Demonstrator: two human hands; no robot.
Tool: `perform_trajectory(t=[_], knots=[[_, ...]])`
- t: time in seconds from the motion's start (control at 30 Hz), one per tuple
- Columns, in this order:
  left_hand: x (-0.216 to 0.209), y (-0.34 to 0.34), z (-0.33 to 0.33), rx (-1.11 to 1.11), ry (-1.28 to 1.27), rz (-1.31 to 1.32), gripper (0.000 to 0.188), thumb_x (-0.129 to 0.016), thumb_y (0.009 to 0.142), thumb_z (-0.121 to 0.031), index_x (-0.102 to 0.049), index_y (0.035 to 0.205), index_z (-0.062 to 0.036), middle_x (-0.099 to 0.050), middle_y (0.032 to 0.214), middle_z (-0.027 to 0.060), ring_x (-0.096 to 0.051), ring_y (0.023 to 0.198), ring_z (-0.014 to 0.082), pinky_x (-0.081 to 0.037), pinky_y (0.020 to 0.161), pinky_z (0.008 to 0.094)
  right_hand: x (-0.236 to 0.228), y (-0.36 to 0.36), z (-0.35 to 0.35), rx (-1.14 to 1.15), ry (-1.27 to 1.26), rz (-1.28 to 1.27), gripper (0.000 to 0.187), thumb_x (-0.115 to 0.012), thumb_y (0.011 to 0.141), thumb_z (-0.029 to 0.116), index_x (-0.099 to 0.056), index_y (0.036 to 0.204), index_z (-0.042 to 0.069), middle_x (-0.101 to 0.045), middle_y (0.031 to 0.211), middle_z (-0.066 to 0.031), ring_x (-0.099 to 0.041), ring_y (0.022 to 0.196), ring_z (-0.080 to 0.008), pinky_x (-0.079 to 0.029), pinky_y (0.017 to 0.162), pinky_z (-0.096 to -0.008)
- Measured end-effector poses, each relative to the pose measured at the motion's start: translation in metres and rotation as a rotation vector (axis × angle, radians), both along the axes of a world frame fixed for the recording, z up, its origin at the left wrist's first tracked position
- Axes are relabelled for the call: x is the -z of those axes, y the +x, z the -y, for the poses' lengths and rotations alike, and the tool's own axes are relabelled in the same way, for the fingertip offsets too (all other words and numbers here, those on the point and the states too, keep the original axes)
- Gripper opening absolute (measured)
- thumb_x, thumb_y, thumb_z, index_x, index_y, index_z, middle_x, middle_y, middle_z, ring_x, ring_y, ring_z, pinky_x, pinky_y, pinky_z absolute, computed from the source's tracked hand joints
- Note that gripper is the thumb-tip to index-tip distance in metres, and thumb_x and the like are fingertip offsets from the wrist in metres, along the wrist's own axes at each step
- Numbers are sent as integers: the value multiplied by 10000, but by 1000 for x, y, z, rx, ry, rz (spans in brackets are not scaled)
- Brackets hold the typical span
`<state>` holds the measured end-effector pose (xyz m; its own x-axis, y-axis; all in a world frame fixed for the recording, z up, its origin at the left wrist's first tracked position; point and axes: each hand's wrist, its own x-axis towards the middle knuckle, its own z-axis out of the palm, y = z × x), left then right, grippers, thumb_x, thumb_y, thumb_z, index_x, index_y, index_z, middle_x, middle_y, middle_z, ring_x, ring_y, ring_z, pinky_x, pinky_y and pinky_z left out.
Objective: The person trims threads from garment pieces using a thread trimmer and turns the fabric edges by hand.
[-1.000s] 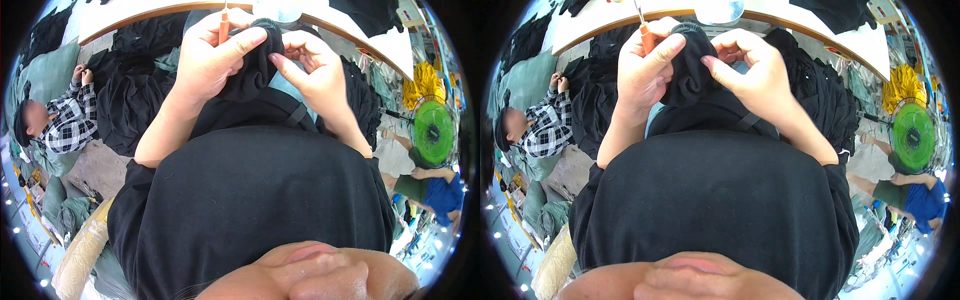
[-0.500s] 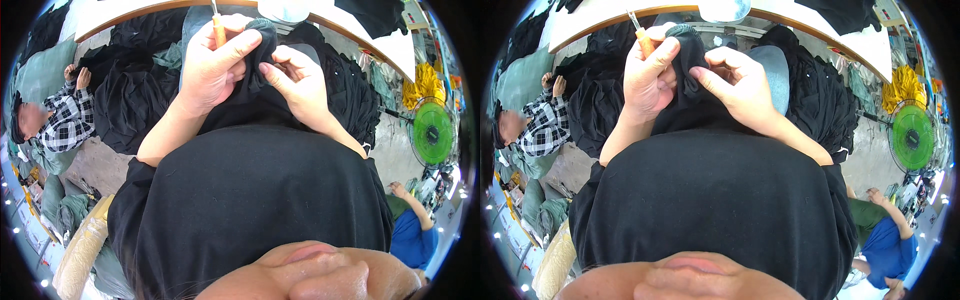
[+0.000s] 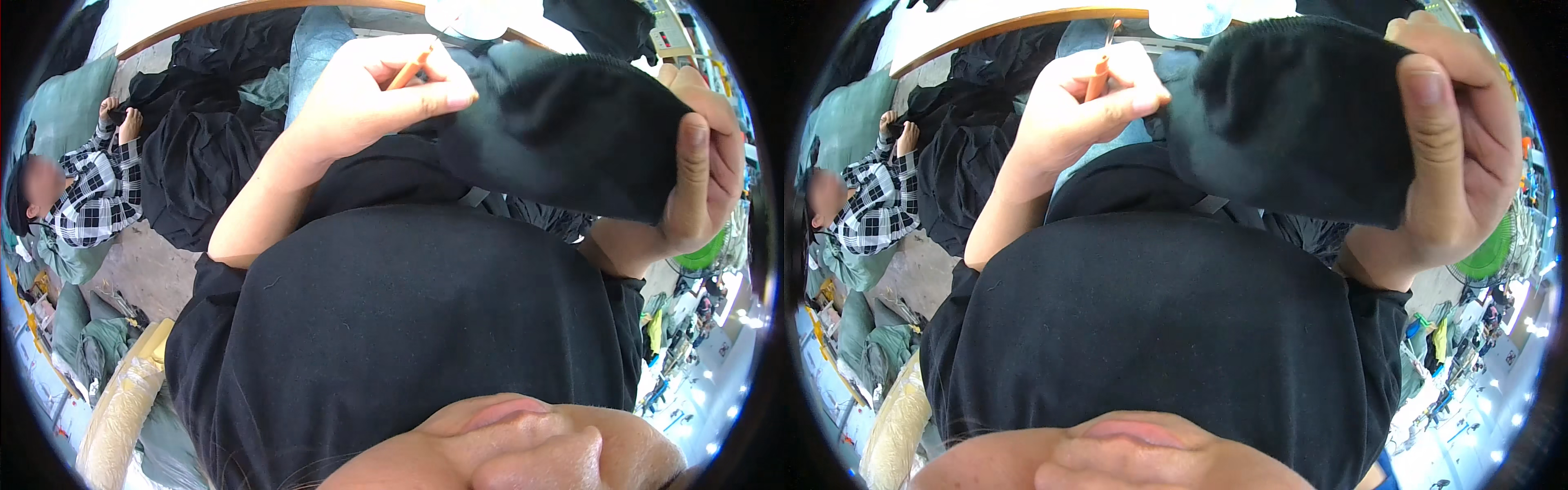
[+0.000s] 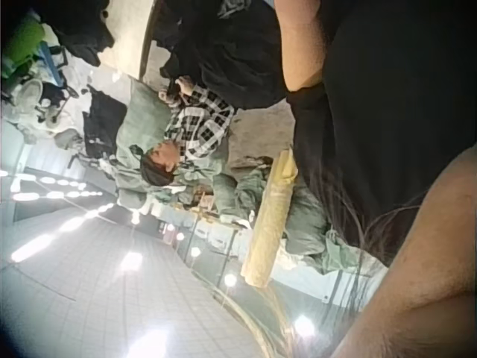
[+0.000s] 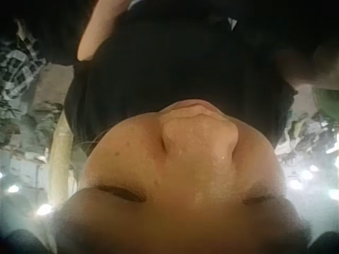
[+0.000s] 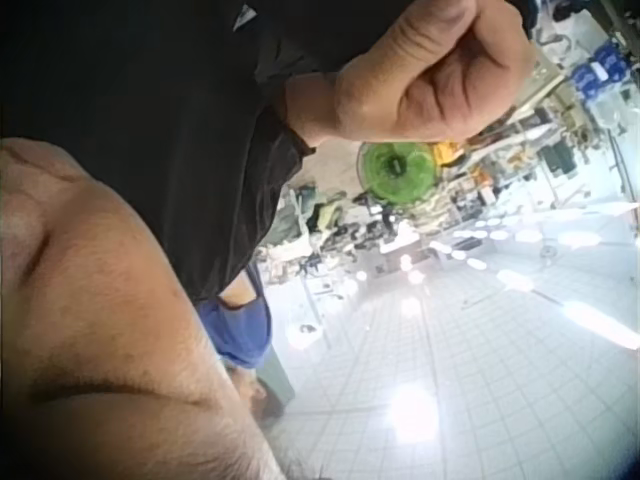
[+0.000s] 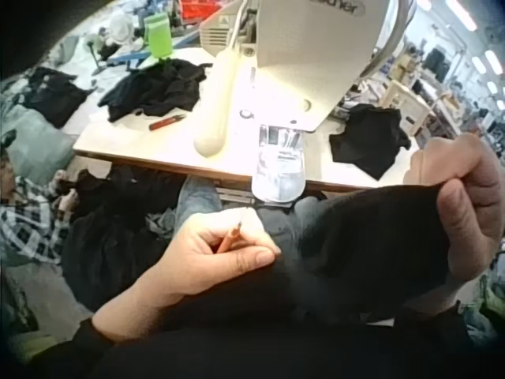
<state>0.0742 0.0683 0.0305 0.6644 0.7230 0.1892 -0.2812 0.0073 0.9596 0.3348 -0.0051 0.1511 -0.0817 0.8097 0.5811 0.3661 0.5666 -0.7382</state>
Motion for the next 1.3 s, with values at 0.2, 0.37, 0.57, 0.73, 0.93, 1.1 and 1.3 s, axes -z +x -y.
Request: perform_trajectory(t=[0.2, 0.37, 0.57, 0.73, 0.93, 1.1, 1.3], knots=[[13, 24, -3, -199, -103, 130, 355, -653, 1016, -151, -657, 1353, -40, -683, 1013, -29, -425, 610, -25, -289, 526, 166, 0, -17, -5, 31, 19, 155, 161, -678, 925, 59, -646, 984, -87, -648, 895, -169, -585, 826, -220, -433, 803, -325], [11, 18, 0, -58, 66, -81, 359, -638, 1031, -234, -673, 1360, -95, -646, 935, -62, -395, 603, -2, -304, 545, 182, 17, -18, -11, -321, -41, 95, 125, -715, 870, -5, -635, 948, -62, -561, 825, -100, -455, 742, -174, -348, 697, -335], [30, -5, -2, -4, 252, -227, 211, -658, 1022, -295, -702, 1062, -92, -511, 731, -69, -382, 591, 20, -298, 530, 209, 39, -27, 7, -56, -2, -47, 138, -732, 881, -6, -670, 987, -67, -637, 905, -116, -564, 841, -193, -445, 807, -339], [11, -13, -24, -33, -65, -152, 217, -665, 1012, -280, -656, 1064, -70, -522, 743, -41, -454, 574, 28, -347, 529, 198, 41, -10, -8, 309, -16, 89, 162, -770, 884, -2, -702, 1022, -53, -701, 1019, -102, -649, 970, -172, -491, 946, -302], [14, -4, -84, -346, 567, -195, 264, -697, 956, -75, -612, 1196, -5, -613, 1089, 79, -592, 1010, 182, -486, 886, 314, 68, 12, -47, 121, -174, 210, 146, -722, 890, -84, -742, 1023, -26, -729, 1053, -79, -668, 987, -140, -493, 924, -253], [-6, 20, -132, -150, 579, -234, 452, -702, 925, -17, -513, 1336, -12, -583, 1172, 72, -560, 1073, 179, -464, 935, 306, 78, 29, -74, 47, -23, 466, 283, -640, 873, -105, -769, 1106, -7, -744, 1103, -127, -689, 1043, -205, -503, 937, -302], [-13, 51, -149, -236, 332, -320, 291, -752, 913, -88, -690, 1182, 4, -656, 1037, 53, -554, 823, 119, -488, 742, 266, 82, 23, -62, 117, -230, 397, 333, -656, 882, -68, -761, 1188, 11, -516, 719, 5, -438, 626, -90, -390, 610, -245]])
